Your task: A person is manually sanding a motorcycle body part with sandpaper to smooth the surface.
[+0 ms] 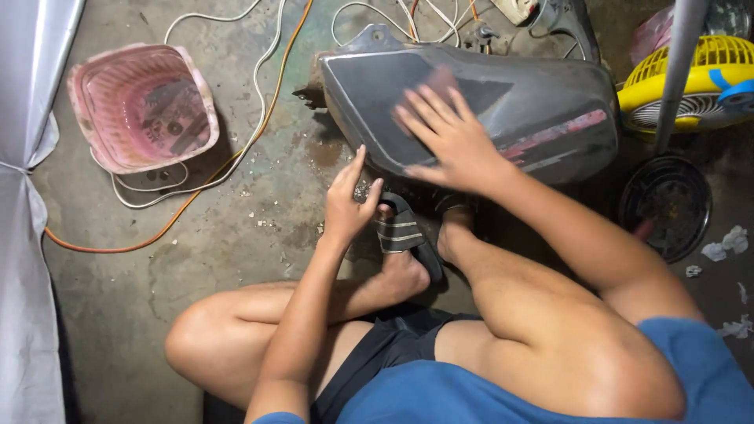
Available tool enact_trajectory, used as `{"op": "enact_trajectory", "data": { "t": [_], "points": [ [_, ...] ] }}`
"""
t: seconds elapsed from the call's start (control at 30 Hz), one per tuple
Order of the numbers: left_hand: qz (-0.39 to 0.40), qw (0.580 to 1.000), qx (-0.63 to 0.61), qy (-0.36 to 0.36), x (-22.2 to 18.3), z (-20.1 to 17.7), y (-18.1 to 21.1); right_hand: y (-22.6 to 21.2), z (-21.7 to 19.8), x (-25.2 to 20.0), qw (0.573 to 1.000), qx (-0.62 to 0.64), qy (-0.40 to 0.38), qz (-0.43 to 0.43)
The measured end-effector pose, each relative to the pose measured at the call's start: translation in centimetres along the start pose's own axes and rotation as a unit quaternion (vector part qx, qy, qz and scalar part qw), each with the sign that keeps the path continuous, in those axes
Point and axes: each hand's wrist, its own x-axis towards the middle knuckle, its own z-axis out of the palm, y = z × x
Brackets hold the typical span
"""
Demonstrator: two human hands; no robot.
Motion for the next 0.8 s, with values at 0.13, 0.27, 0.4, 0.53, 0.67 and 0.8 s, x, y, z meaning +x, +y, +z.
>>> {"op": "enact_trajectory", "data": {
  "t": [0.13, 0.27, 0.4, 0.53, 0.67, 0.8],
  "points": [
    [0.004, 1.0, -0.002, 0.023, 0.4, -0.3, -0.2, -1.0, -2.1, -5.9, 0.999, -0.028, -0.036, 0.012],
    [0.006, 0.999, -0.019, 0.031, 0.1, 0.2, -0.3, -0.1, -0.8, -3.1, 0.998, -0.053, -0.027, 0.007],
    [-0.014, 1.0, 0.016, -0.016, 0.3, -0.7, 1.0, 0.1, 0.2, 5.4, 0.999, 0.004, -0.036, -0.013],
    [-0.014, 1.0, 0.013, -0.022, 0.1, -0.3, 0.8, 0.0, -0.3, 6.0, 1.0, 0.011, -0.026, -0.008],
    [-0.008, 1.0, -0.004, -0.005, 0.2, 0.0, 0.7, -0.9, -2.3, -2.0, 0.998, -0.016, -0.048, 0.035],
    [0.003, 0.999, -0.033, 0.016, 0.2, -0.4, -0.1, -1.6, -1.5, -6.4, 0.997, -0.062, -0.022, 0.05]
  ]
}}
